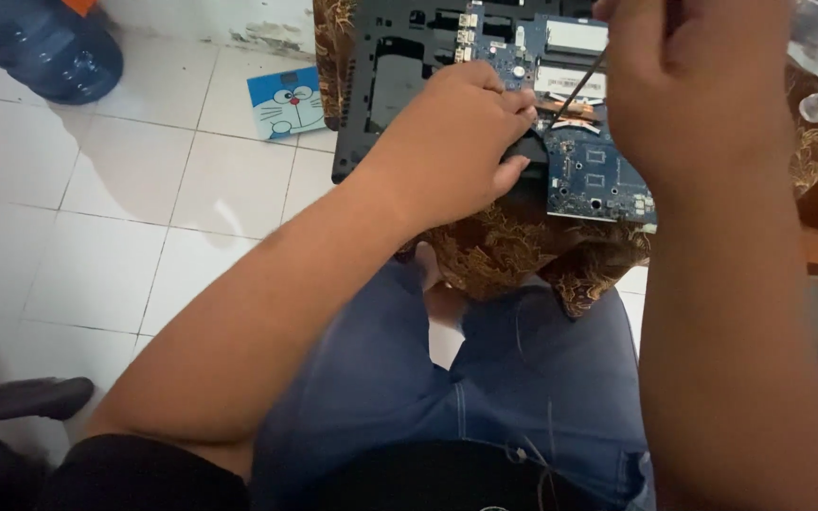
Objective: Disassembling a laptop motherboard by removing screws and components using a screwdriver.
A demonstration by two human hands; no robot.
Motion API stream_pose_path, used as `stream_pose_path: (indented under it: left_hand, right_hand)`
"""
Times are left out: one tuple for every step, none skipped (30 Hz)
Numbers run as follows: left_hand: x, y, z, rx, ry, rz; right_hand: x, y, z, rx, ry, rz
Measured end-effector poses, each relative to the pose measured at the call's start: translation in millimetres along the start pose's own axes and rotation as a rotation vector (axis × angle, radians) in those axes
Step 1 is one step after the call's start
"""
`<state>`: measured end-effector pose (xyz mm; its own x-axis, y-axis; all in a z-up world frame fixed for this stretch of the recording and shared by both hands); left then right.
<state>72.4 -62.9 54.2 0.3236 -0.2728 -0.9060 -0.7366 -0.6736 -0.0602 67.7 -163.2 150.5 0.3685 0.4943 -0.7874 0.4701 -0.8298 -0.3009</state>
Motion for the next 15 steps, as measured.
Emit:
stream_pose_path:
  left_hand:
    - [-2, -1, 0, 0.0, 0.021, 0.011]
    - [-2, -1, 0, 0.0, 0.019, 0.011]
    - [-2, 0, 1, 0.005, 0.017, 0.002]
    - [-2, 0, 1, 0.01, 0.015, -0.006]
    - [0, 0, 1, 0.008, 0.013, -0.006]
    - [-1, 0, 1, 0.007, 0.031, 0.016]
    - [-2, -1, 2, 0.005, 0.048, 0.039]
    - [-3, -1, 2, 0.004, 0.044, 0.041]
    - [-2, -1, 2, 0.003, 0.032, 0.029]
    - [0, -1, 2, 0.002, 0.02, 0.017]
    - [0, -1, 2, 0.0, 0.018, 0.018]
    - [-1, -1, 2, 0.004, 0.017, 0.007]
    - [-1, 0, 2, 0.01, 0.016, -0.004]
    - [-1, 0, 2, 0.009, 0.015, -0.002]
    - [-1, 0, 2, 0.005, 0.011, -0.009]
  right_hand:
    - [3, 6, 1, 0.029, -0.011, 0.075]
    - [7, 11, 2, 0.03, -0.011, 0.073]
    - [7, 19, 3, 0.063, 0.027, 0.108]
    - [8, 26, 5, 0.095, 0.065, 0.144]
    - [6, 36, 4, 0.095, 0.064, 0.142]
    - [11, 43, 5, 0.098, 0.059, 0.137]
    - [22, 46, 10, 0.103, 0.053, 0.133]
    - [25, 53, 12, 0.109, 0.047, 0.128]
    - [28, 60, 13, 0.111, 0.04, 0.123]
    - [32, 68, 15, 0.114, 0.034, 0.118]
    - [32, 77, 17, 0.118, 0.028, 0.114]
    - [33, 86, 20, 0.122, 0.022, 0.111]
    - [33, 95, 23, 0.126, 0.018, 0.108]
    - [31, 106, 26, 0.131, 0.013, 0.105]
    - [29, 116, 29, 0.134, 0.011, 0.104]
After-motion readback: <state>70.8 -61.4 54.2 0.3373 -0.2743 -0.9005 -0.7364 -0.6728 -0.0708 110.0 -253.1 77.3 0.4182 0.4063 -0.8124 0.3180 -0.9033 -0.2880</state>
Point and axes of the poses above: each hand's wrist, its own z-axis away from the middle knuckle, its own x-axis out of the palm, y = z × x, the point moved 10 cm from there along -z, towards the middle knuckle, and after that the axes turned 1 degree about z, right-handed, at the moved point
